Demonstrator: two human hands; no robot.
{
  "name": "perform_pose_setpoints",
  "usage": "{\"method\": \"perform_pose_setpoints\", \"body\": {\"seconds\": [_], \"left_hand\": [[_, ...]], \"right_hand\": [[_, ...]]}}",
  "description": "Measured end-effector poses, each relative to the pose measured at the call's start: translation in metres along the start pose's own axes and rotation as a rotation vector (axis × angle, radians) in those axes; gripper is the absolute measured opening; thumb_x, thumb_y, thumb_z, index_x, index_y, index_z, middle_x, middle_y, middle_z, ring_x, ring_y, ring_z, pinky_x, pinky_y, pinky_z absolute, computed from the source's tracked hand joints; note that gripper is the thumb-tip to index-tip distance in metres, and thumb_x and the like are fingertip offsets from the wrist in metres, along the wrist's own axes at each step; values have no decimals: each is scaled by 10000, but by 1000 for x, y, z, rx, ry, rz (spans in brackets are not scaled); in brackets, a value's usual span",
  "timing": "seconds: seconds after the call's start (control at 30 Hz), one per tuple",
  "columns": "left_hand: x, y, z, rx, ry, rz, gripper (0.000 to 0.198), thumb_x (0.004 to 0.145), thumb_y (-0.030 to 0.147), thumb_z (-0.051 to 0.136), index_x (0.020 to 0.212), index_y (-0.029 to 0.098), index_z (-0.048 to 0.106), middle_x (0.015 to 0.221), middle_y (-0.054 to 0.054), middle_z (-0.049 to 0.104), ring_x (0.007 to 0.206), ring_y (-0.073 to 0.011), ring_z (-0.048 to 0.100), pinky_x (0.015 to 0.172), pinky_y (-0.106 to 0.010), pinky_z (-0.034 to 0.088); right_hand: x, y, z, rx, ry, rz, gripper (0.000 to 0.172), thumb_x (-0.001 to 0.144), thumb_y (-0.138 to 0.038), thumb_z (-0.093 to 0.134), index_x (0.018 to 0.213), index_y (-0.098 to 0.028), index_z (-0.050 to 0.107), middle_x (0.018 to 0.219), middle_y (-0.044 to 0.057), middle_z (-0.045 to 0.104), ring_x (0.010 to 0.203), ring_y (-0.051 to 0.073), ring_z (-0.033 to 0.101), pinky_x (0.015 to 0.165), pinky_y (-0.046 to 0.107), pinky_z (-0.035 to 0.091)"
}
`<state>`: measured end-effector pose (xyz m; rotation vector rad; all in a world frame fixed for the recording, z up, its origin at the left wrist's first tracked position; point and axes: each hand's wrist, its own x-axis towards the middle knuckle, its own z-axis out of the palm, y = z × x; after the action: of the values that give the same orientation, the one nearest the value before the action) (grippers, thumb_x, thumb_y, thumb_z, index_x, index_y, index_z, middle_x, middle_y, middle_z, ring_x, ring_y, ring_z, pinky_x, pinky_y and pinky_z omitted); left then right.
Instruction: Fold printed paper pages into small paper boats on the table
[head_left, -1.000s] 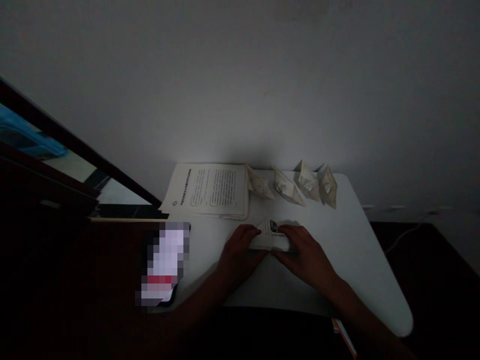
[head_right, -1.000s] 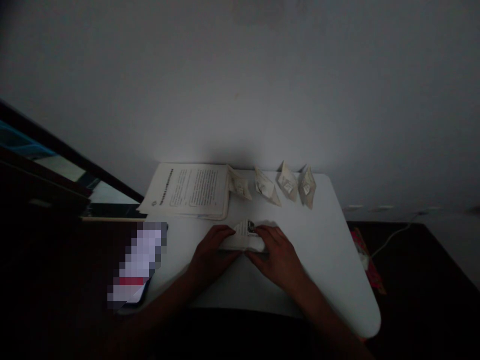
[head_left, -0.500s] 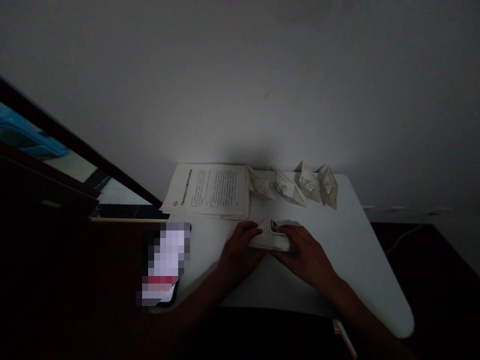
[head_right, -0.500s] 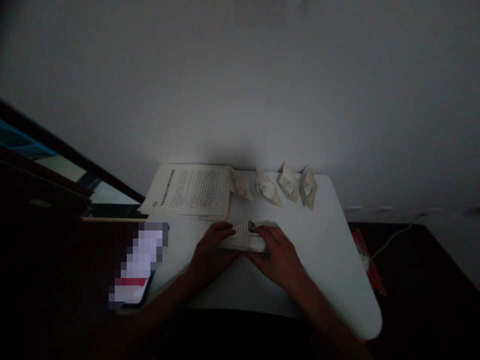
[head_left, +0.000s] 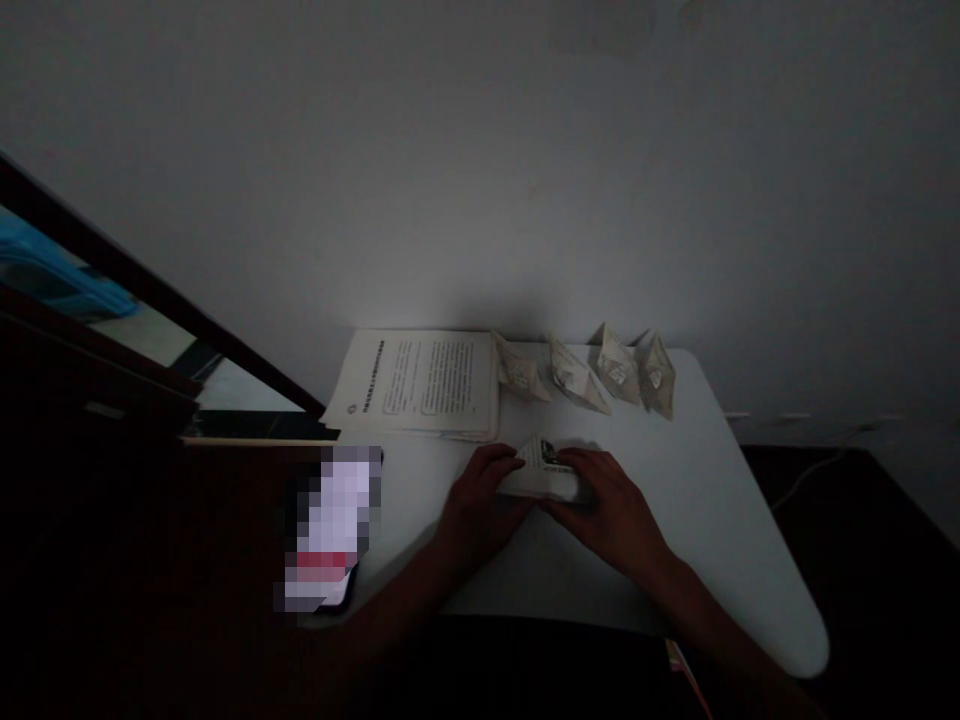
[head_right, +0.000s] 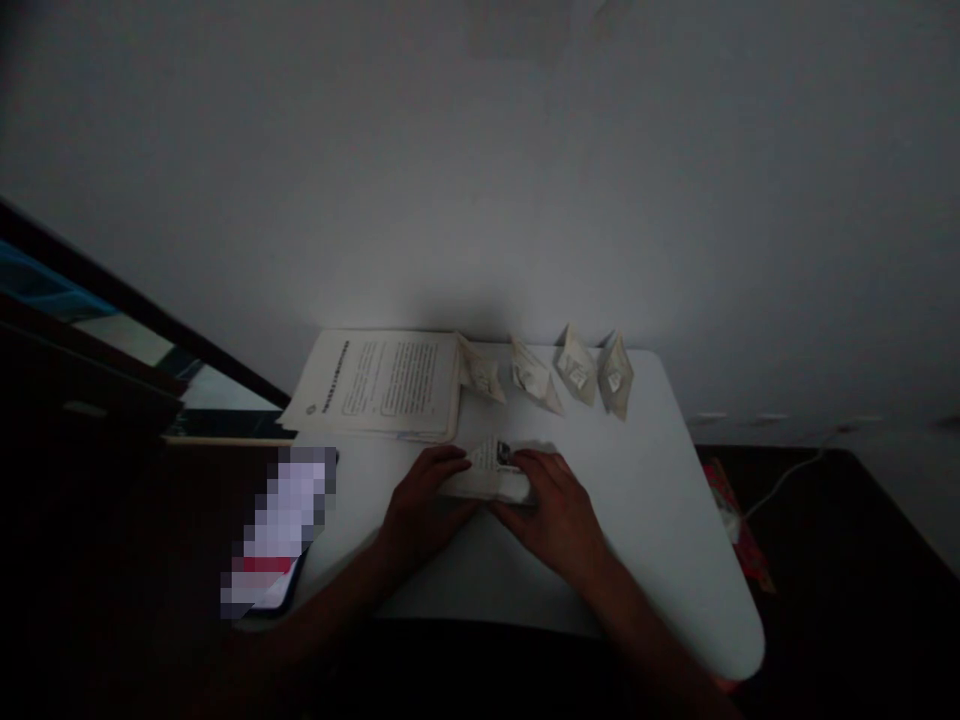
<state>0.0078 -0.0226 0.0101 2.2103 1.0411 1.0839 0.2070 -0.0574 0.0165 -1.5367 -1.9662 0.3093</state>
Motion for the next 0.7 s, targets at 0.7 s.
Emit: {"method": "perform_pose_setpoints", "body": {"seconds": [0.7], "left_hand": [[17,7,-2,-303,111,-276,401,694,293,720,1052,197,567,1021,-52,625,899,-169,620,788,-305,523]], "right_hand": [[-3,-2,-2,172,2,-1,361,778,-308,627,1119,-213,558,1064,91,628,920,213,617,805,373,531]]}}
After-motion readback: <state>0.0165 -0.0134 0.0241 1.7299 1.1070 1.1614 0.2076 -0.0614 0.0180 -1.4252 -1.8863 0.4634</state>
